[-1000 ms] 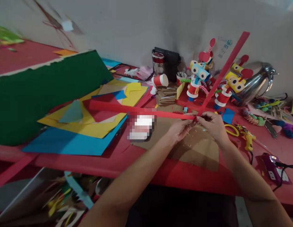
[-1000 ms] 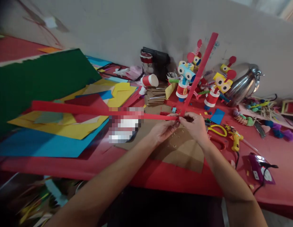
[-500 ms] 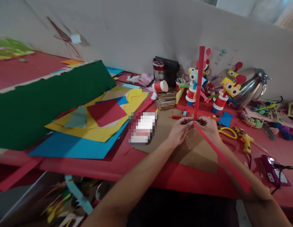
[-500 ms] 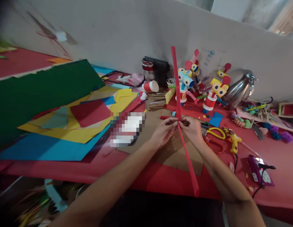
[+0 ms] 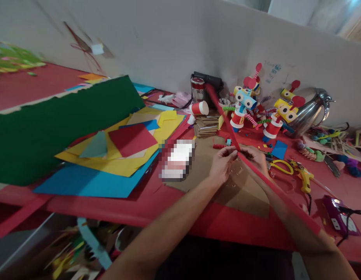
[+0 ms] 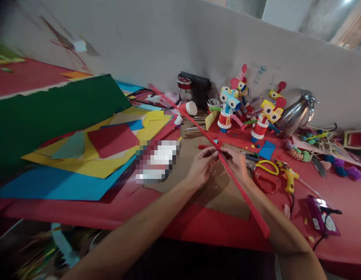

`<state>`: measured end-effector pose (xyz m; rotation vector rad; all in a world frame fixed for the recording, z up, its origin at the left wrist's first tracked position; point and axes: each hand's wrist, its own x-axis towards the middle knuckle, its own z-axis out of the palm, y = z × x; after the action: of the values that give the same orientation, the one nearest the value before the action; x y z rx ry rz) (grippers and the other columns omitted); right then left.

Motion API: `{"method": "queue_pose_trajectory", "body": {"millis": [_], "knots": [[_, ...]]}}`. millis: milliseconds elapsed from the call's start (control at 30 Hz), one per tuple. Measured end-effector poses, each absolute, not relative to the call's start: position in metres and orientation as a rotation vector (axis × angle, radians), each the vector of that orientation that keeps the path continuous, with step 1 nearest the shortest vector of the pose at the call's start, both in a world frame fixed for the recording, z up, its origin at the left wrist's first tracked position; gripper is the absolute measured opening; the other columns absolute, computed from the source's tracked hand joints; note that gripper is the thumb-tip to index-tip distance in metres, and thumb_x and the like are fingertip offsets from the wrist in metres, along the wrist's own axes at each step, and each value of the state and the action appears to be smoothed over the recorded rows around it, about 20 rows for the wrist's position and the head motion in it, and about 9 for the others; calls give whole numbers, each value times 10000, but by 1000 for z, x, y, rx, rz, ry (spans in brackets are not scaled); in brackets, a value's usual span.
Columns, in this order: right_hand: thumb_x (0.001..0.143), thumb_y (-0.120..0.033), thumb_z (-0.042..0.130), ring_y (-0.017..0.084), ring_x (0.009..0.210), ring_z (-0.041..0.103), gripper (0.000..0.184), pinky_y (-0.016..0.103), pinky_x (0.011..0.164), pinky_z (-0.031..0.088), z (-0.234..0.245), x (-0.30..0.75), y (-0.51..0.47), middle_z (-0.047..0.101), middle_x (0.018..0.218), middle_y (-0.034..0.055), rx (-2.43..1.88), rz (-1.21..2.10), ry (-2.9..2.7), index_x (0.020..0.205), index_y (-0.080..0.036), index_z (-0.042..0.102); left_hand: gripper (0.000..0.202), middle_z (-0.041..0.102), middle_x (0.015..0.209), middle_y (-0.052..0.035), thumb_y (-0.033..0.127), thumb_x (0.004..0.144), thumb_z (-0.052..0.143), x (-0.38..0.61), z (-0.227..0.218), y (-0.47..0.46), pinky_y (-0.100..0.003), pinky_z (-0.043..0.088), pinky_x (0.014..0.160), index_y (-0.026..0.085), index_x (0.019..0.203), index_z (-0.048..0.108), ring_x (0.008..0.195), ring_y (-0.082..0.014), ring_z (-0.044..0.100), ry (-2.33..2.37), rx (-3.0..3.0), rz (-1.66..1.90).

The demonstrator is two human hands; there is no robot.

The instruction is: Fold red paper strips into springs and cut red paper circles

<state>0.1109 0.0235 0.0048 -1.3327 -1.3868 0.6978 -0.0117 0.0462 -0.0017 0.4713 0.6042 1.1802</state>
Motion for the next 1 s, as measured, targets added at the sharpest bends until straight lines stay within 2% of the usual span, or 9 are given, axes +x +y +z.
{"method": "queue_pose_trajectory", "body": {"millis": [133,233,400,633,1000], "knots": [[716,-306,665,226,838,664,177,383,802,528,12,101,19,721,867,43,-1342,529,-1499,873,-273,741,164,657,650,26,108,569,783,-11,-1,45,-192,427,649,150,687,678,598,-56,559,634,467,1243],[715,-316,660,224,882,661,159,387,845,521,16,93,17,725,894,43,-1344,543,-1472,852,-266,722,165,664,665,27,95,574,764,-10,1,43,-189,429,648,157,704,684,612,-58,568,672,435,1270],[719,-370,646,185,734,644,162,334,711,535,8,85,16,701,777,29,-1375,628,-1190,779,-221,660,166,674,676,14,117,574,774,-11,2,42,-219,462,709,153,703,678,634,-73,597,687,410,1218],[710,-345,634,162,663,609,130,306,653,520,2,79,14,677,695,9,-1395,586,-1123,707,-215,627,143,642,597,13,127,569,796,-15,1,48,-216,439,628,148,633,669,563,-73,561,735,409,1123],[724,-391,670,173,693,653,181,349,728,552,4,78,13,680,735,2,-1285,784,-1051,774,-223,625,186,595,549,37,113,583,788,-21,8,51,-212,442,615,153,563,607,531,-67,535,732,422,1105]]}}
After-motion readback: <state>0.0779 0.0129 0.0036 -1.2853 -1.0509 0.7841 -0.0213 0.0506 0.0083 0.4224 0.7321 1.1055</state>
